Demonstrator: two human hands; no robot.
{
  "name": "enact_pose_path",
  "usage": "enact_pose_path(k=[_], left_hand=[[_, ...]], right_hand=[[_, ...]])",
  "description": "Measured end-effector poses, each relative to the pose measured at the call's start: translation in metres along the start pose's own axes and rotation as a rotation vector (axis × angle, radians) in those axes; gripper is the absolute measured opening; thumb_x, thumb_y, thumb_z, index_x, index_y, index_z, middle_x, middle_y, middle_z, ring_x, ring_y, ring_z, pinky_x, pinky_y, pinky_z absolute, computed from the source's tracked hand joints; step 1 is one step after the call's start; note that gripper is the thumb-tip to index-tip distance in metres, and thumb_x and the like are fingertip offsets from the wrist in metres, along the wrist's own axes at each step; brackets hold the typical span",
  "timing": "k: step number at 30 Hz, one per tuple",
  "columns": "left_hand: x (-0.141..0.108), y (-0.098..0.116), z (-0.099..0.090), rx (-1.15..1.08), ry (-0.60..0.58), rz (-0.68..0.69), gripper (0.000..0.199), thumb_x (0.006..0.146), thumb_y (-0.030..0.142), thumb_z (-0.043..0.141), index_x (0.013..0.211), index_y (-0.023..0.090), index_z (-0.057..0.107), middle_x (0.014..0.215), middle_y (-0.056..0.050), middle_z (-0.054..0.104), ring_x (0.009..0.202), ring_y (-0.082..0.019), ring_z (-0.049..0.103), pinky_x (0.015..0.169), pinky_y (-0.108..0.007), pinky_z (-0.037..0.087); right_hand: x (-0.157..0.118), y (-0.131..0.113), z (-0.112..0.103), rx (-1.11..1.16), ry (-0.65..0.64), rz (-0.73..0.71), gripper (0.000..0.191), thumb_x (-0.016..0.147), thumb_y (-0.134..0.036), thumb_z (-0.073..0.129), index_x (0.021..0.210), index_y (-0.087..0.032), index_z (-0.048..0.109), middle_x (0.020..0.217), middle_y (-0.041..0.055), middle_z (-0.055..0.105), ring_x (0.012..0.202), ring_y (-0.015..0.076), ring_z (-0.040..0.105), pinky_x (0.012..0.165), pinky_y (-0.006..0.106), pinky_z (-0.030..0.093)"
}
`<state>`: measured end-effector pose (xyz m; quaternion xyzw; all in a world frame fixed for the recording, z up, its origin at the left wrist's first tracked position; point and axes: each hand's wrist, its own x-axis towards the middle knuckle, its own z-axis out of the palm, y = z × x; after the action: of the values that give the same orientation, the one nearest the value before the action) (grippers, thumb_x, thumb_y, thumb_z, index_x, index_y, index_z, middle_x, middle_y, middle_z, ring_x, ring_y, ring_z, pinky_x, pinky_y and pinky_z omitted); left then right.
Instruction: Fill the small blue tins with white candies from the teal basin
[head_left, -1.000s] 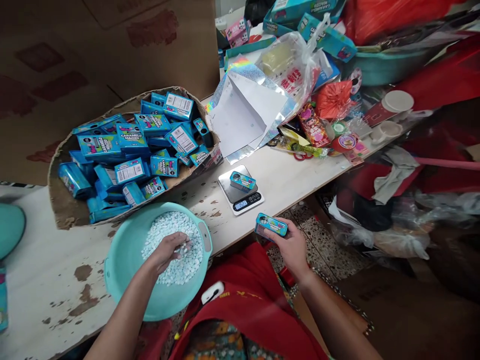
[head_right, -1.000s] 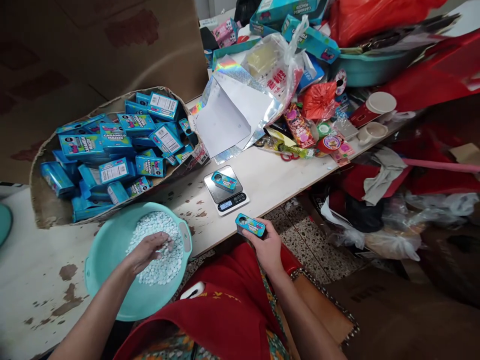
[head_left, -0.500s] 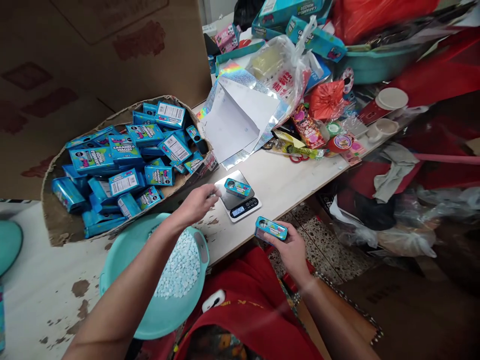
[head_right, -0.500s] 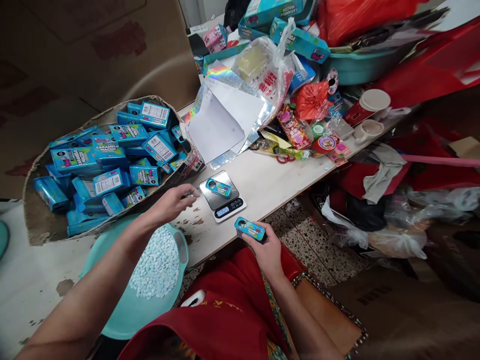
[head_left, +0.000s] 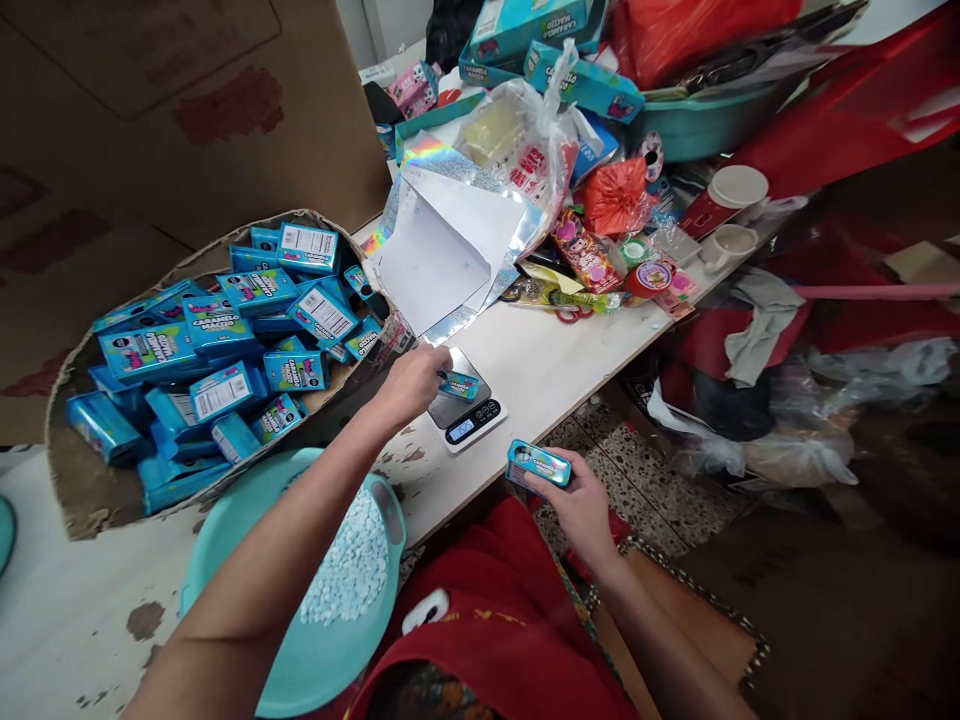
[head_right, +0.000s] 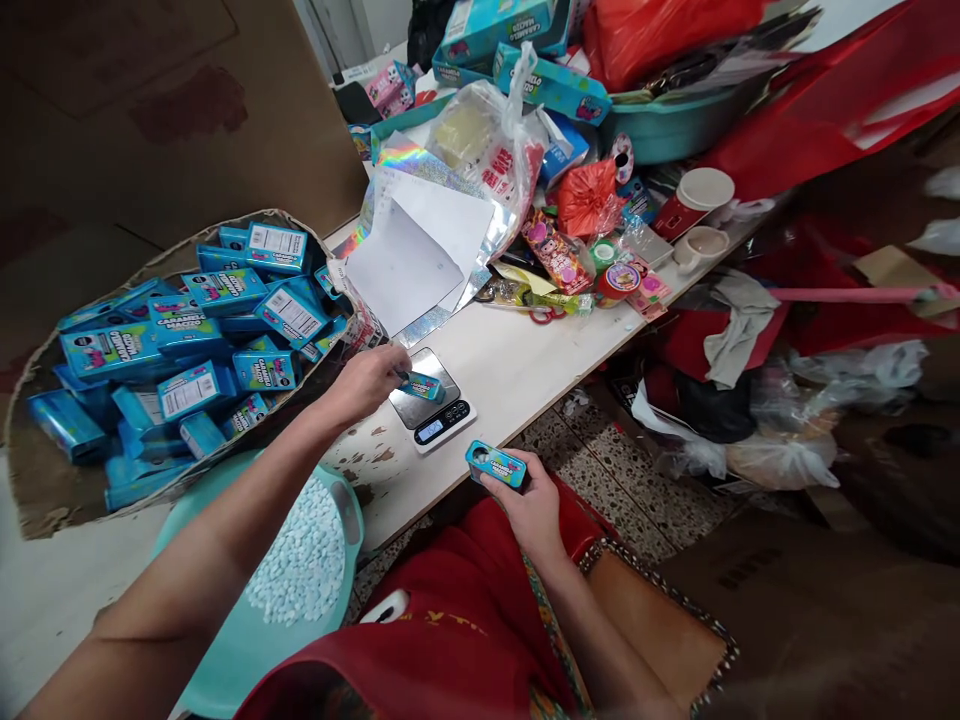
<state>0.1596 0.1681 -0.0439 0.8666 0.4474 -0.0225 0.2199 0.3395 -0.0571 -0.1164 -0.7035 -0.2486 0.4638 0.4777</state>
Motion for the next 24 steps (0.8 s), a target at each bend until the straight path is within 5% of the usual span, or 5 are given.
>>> enact_pose_path(k=[5, 24], left_hand=[[-0.004, -0.008, -0.008, -0.131, 0.120, -0.103, 0.026, 0.075, 0.010, 0.047, 0.093, 0.019, 0.063, 0.091, -0.004, 0.065, 0.081, -0.018, 0.057, 0.068, -0.028, 0.039], [-0.004, -0.023, 0.000, -0.169, -0.007, -0.010, 0.037, 0.077, 0.016, 0.052, 0.113, 0.021, 0.056, 0.113, -0.007, 0.060, 0.094, -0.020, 0.057, 0.077, -0.029, 0.043]], right_hand=[[-0.002, 0.002, -0.003, 0.002, 0.010, -0.021, 0.044, 0.065, -0.037, 0.078, 0.101, -0.020, 0.060, 0.095, 0.0043, 0.068, 0.082, 0.0200, 0.063, 0.079, 0.036, 0.051], [-0.002, 0.002, -0.002, -0.054, 0.049, -0.047, 0.044, 0.065, -0.039, 0.077, 0.100, -0.019, 0.060, 0.091, 0.0041, 0.067, 0.081, 0.0207, 0.063, 0.078, 0.038, 0.052]])
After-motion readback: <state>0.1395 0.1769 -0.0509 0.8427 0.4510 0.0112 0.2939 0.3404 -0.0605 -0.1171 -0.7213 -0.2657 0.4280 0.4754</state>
